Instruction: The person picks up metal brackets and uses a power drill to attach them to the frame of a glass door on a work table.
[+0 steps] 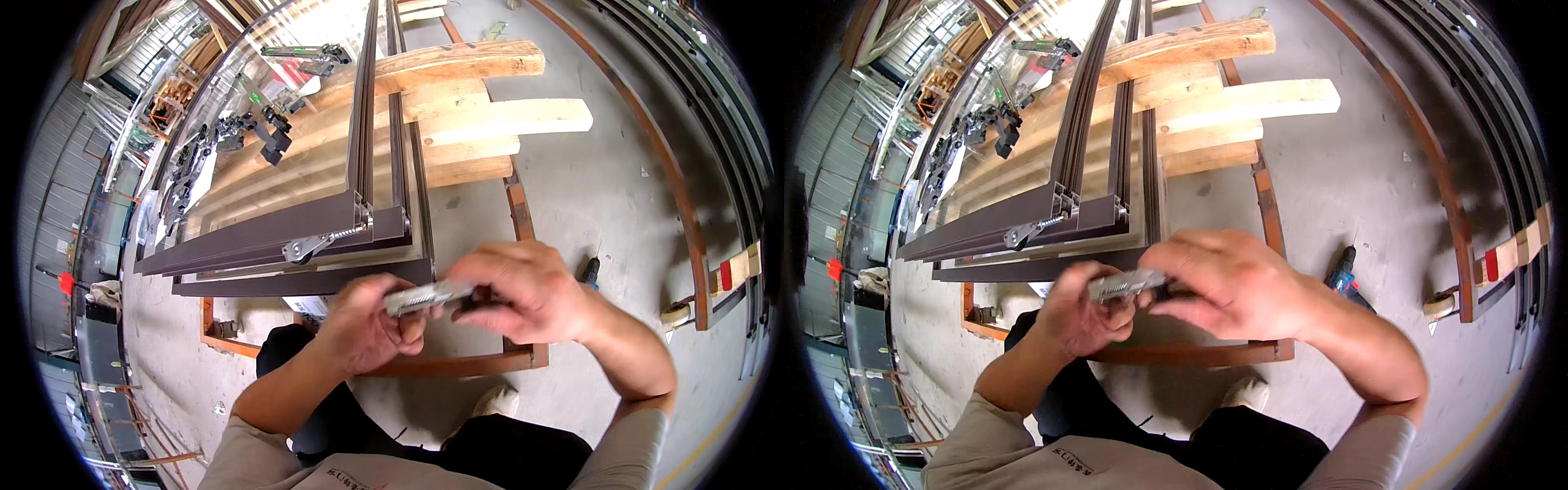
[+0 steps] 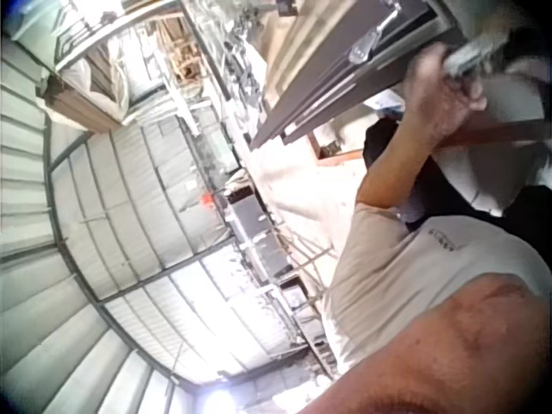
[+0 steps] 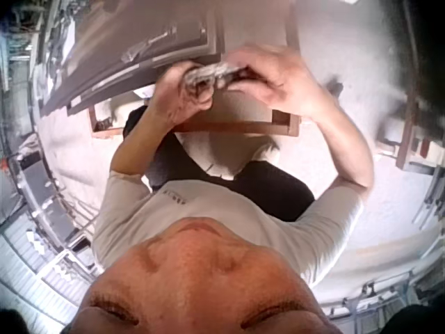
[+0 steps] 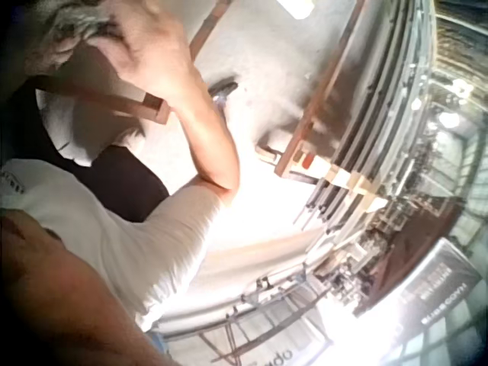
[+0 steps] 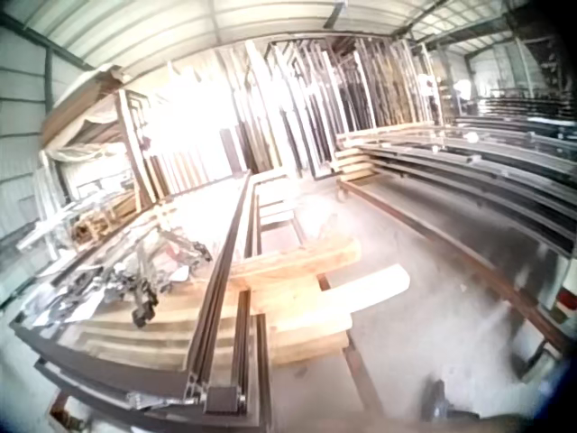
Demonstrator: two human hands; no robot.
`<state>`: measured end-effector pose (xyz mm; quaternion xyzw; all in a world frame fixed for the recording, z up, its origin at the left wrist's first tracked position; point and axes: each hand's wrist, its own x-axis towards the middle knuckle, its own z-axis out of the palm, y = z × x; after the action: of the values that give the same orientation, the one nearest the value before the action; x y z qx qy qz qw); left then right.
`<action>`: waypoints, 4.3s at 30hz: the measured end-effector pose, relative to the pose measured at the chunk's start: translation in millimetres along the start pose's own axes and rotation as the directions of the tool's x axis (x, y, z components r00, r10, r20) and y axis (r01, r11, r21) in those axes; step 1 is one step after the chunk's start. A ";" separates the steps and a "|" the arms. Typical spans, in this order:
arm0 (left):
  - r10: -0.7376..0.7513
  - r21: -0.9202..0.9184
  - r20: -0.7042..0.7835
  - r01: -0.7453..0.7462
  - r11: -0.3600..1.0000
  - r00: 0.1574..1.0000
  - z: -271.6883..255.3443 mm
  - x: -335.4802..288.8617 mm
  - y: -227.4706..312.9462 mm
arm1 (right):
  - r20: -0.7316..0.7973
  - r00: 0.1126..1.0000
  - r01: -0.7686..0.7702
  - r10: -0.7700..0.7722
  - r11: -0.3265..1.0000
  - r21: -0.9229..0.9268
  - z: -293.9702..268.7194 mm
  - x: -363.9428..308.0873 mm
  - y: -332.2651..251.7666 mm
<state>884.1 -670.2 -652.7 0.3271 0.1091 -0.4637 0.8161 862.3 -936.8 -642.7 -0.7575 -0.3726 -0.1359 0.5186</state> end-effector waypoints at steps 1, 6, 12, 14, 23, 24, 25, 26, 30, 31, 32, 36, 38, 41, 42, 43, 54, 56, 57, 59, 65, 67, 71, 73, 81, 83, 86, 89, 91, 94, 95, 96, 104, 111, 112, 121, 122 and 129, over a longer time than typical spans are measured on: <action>0.402 0.260 0.049 -0.400 0.879 0.914 -9.6 -0.6 -6.9 | -0.115 0.992 -0.045 0.045 0.999 -0.001 0.0 -5.4 9.0; 0.396 0.454 0.837 -0.076 -0.888 0.378 -14.5 -9.6 22.3 | -0.387 0.891 -0.223 0.238 0.971 0.083 17.1 -22.8 56.8; 0.482 0.489 0.824 0.056 -0.870 0.297 -37.4 19.0 23.2 | -0.358 0.880 -0.232 0.314 0.939 0.253 33.4 -18.6 75.4; 0.493 0.470 0.830 0.148 -0.870 0.260 -34.0 26.4 25.1 | -0.340 0.881 -0.240 0.329 0.930 0.279 35.9 -16.8 77.7; 0.546 0.475 0.787 0.282 -0.833 0.288 -29.3 48.6 31.6 | -0.390 0.906 -0.113 0.164 0.982 0.151 33.2 -13.3 81.7; 0.552 0.484 0.784 0.279 -0.830 0.282 -29.0 48.6 32.3 | -0.387 0.903 -0.135 0.188 0.978 0.162 34.4 -13.9 81.8; 0.553 0.486 0.782 0.273 -0.830 0.289 -27.0 48.9 33.1 | -0.384 0.899 -0.156 0.212 0.973 0.172 36.0 -15.0 81.6; 0.553 0.489 0.779 0.266 -0.831 0.294 -23.7 49.4 33.8 | -0.381 0.894 -0.178 0.236 0.967 0.181 37.0 -15.7 81.4; 0.605 0.552 0.737 0.249 -0.796 0.300 -21.2 50.1 30.9 | -0.336 0.921 -0.177 0.196 0.980 0.085 25.3 -9.3 72.2; 0.605 0.562 0.739 0.223 -0.796 0.297 -23.8 50.1 31.1 | -0.311 0.935 -0.168 0.173 0.985 0.043 19.7 -4.8 67.2; 0.605 0.572 0.740 0.197 -0.796 0.294 -27.8 50.9 31.9 | -0.285 0.947 -0.157 0.150 0.988 0.001 17.3 -1.8 63.7; 0.582 0.563 0.750 0.159 -0.811 0.313 -29.9 49.4 33.0 | -0.262 0.947 -0.190 0.186 0.982 0.010 26.4 12.3 56.1; 0.593 0.571 0.733 0.172 -0.803 0.334 -29.3 48.9 31.2 | -0.278 0.950 -0.143 0.144 0.989 0.027 39.4 19.0 61.4; 0.548 0.515 0.767 0.191 -0.836 0.333 -25.2 49.0 32.4 | -0.358 0.917 -0.127 0.174 0.980 0.151 53.9 25.4 64.1; 0.523 0.485 0.789 0.196 -0.852 0.323 -22.5 49.1 33.1 | -0.365 0.908 -0.171 0.206 0.977 0.127 57.2 21.6 67.3; 0.513 0.470 0.795 0.207 -0.858 0.323 -20.9 48.7 33.4 | -0.373 0.897 -0.215 0.238 0.971 0.104 61.6 14.9 70.4; 0.540 0.500 0.766 0.204 -0.841 0.349 -17.9 51.1 31.2 | -0.140 0.965 -0.248 0.224 0.950 -0.190 48.4 3.4 50.3; 0.585 0.547 0.720 0.214 -0.809 0.372 -17.5 46.9 28.3 | -0.362 0.883 -0.375 0.298 0.913 -0.163 30.2 -31.1 64.9; 0.615 0.575 0.691 0.226 -0.786 0.380 -18.9 45.6 27.0 | -0.450 0.795 -0.522 0.407 0.837 -0.163 7.2 -45.6 67.1; 0.605 0.540 0.709 0.274 -0.796 0.362 -26.8 45.9 27.4 | -0.678 0.551 -0.651 0.487 0.759 0.017 -16.0 -92.5 104.5; 0.553 0.495 0.789 0.256 -0.831 0.268 -4.6 60.3 23.9 | -0.504 0.322 -0.796 0.802 -0.058 -0.602 -25.6 -356.4 183.8; 0.558 0.500 0.785 0.257 -0.827 0.270 -6.1 60.3 22.9 | -0.505 0.266 -0.845 0.821 -0.053 -0.531 -1.1 -393.9 194.2; 0.549 0.500 0.795 0.232 -0.834 0.259 -9.4 62.6 24.0 | -0.626 0.366 -0.824 0.688 -0.072 -0.561 30.3 -426.3 208.9; 0.556 0.506 0.785 0.234 -0.830 0.272 -11.1 61.8 25.2 | -0.637 0.408 -0.864 0.654 0.052 -0.501 21.1 -418.7 209.1; 0.579 0.497 0.761 0.310 -0.810 0.294 -21.0 56.2 24.0 | -0.549 0.395 -0.861 0.737 0.506 0.059 -32.3 -282.2 115.8; 0.562 0.486 0.770 0.292 -0.824 0.303 -7.8 63.6 22.1 | -0.602 0.477 -0.703 0.641 0.689 0.176 -38.5 -270.3 95.1; 0.554 0.486 0.768 0.270 -0.831 0.322 -7.9 60.8 25.1 | -0.461 0.563 -0.374 0.686 0.709 0.598 -27.7 -181.3 62.2; 0.535 0.480 0.795 0.245 -0.843 0.285 -9.3 62.2 29.2 | -0.302 0.662 -0.184 0.685 0.540 0.821 -7.2 -146.2 56.6; 0.514 0.458 0.815 0.246 -0.854 0.267 -8.9 63.3 30.2 | -0.183 0.778 -0.098 0.601 0.403 0.910 2.6 -133.2 67.1; 0.470 0.405 0.848 0.272 -0.873 0.244 -9.4 64.1 32.1 | -0.098 0.790 -0.135 0.605 0.328 0.935 11.0 -121.4 71.6; 0.475 0.417 0.847 0.257 -0.872 0.238 -10.5 64.5 32.9 | -0.077 0.798 -0.146 0.598 0.315 0.938 12.5 -119.4 74.1; 0.482 0.430 0.845 0.242 -0.870 0.232 -12.7 65.4 33.2 | -0.072 0.809 -0.130 0.583 0.298 0.946 13.0 -119.6 77.1; 0.489 0.431 0.832 0.250 -0.867 0.262 -4.5 63.2 32.2 | -0.036 0.776 -0.153 0.630 0.243 0.958 13.1 -117.4 78.3; 0.475 0.422 0.844 0.237 -0.875 0.250 -2.7 64.5 33.3 | -0.038 0.778 -0.160 0.627 0.256 0.953 16.8 -116.8 80.2; 0.473 0.421 0.847 0.238 -0.875 0.242 -3.9 64.9 33.3 | -0.030 0.781 -0.160 0.624 0.247 0.956 16.5 -116.5 80.3; 0.509 0.451 0.815 0.250 -0.857 0.278 -8.3 64.6 29.6 | -0.042 0.751 -0.171 0.659 0.255 0.952 21.3 -118.2 79.4; 0.505 0.444 0.817 0.254 -0.859 0.279 -7.5 64.6 29.8 | -0.036 0.755 -0.186 0.655 0.266 0.946 20.6 -119.6 80.0; 0.523 0.463 0.800 0.253 -0.849 0.294 -8.6 63.7 28.4 | -0.039 0.774 -0.228 0.632 0.336 0.914 9.2 -111.3 80.9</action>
<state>943.5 -698.4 -677.6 0.8617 -0.3325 0.3776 0.0664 841.5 -990.7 -767.9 -0.4112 -0.0564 0.0720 0.9069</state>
